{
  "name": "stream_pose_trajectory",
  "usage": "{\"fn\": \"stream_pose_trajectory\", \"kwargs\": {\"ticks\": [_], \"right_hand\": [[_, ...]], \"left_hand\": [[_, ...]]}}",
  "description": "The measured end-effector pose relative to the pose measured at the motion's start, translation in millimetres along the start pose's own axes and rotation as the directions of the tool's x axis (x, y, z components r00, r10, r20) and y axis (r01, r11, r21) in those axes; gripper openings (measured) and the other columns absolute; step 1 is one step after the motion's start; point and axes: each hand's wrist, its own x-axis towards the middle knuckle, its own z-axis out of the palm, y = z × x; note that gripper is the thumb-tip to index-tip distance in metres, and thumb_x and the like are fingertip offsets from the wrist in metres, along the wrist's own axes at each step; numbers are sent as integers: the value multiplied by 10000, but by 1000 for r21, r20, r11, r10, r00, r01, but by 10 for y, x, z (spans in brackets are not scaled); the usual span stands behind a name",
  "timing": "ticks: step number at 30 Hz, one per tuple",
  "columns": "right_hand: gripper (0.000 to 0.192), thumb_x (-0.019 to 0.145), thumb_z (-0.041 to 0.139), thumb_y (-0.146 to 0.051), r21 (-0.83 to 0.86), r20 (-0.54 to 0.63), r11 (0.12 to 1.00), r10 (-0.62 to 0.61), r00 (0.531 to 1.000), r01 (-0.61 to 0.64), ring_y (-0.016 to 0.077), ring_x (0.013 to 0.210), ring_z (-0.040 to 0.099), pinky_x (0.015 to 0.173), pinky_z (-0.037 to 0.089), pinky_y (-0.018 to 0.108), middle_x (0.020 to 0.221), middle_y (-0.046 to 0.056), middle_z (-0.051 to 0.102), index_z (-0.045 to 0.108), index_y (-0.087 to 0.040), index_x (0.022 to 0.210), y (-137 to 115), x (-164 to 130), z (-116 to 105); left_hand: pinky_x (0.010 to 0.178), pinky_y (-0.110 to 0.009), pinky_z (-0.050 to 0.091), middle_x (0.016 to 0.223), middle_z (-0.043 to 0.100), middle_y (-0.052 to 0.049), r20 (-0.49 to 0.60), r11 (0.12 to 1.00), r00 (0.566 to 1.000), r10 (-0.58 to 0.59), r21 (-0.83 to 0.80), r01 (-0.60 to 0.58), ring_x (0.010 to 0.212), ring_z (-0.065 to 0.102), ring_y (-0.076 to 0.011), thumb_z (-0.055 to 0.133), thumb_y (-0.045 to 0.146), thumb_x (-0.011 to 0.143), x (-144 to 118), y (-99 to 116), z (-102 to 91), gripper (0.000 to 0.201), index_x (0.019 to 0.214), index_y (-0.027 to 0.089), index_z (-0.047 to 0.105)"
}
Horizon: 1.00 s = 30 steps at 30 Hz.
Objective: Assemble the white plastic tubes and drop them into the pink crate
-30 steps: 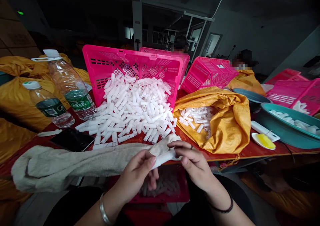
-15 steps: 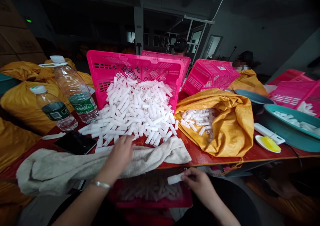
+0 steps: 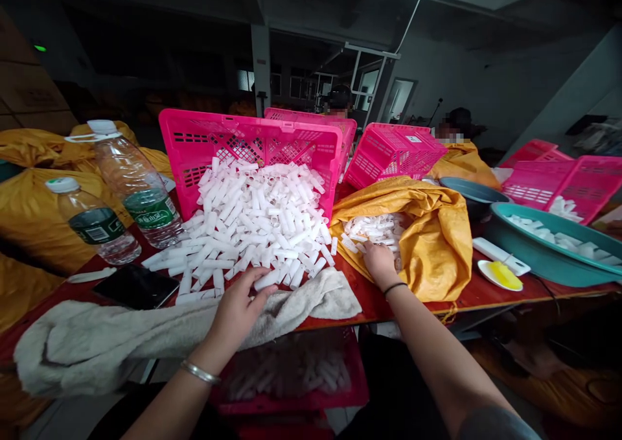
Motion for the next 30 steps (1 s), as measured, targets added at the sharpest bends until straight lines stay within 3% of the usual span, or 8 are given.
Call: {"fn": "stream_pose_trajectory", "kwargs": {"ticks": [5,7,13,18,22,25,28,30], "right_hand": [[201,894,454,-241,278,-56,933,-220,974,227,192,884,628,812,499,313,991,104,653,540,-169,1060,-455,-726,51],[181,915,467,-286,648,-61,699,-346,936,301,154,758,629,679,525,272,934,67,646,525,-199,1062,-638,-1092,10],[214,877,567,-180,719,-102,521,-576,811,460,189,992,601,865,514,346,992,75,630,677,-247,1048,-745,-1341,-313],[200,766,722,-296,946,260,283,-378,888,-156,72,476,568,431,480,188,708,-46,555,603,-233,914,-795,-1368,-288],[322,702,772,-401,904,427,96,-193,884,-416,64,409,536,394,435,152,554,-64,563,533,-189,744,-845,-1484,-150],[314,844,609,-466,926,306,308,-276,911,-218,110,644,637,603,535,236,878,75,708,664,-161,795,-767,-1494,-197],[321,912,514,-438,887,149,451,-481,864,97,193,1024,619,910,490,353,1174,107,642,710,-186,887,-673,-1457,-332],[297,928,496,-400,849,134,479,-602,787,222,217,1155,546,970,444,382,1077,97,662,713,-197,918,-646,-1439,-397]], "left_hand": [[956,-386,481,1158,689,-77,8,913,987,-162,-377,153,1118,603,-278,715,406,729,-197,163,86,405,1087,219,696],[942,-387,498,1146,698,-66,41,883,984,-176,-435,176,1094,619,-278,730,382,719,-246,241,92,378,1067,233,714],[879,-315,541,1067,729,-23,126,944,990,63,-330,-18,985,672,-223,698,293,782,-310,357,40,273,1054,304,723],[852,-260,536,1034,724,-16,-40,803,804,594,-30,-595,926,673,-167,671,66,784,-463,362,91,591,1275,376,560],[909,-262,512,1085,712,-34,-41,697,699,714,139,-704,968,668,-172,673,23,772,-574,271,154,711,1353,373,460],[916,-275,513,1082,716,-46,-36,807,806,590,66,-587,985,670,-199,666,95,797,-574,255,158,536,1270,331,581],[705,-266,571,922,738,-64,132,954,974,182,-263,-143,754,699,-191,650,282,828,-571,343,176,308,1132,245,684],[447,-219,505,719,703,-47,413,852,908,-68,-450,268,476,613,-130,547,426,880,-595,416,215,314,1018,187,696]]}}
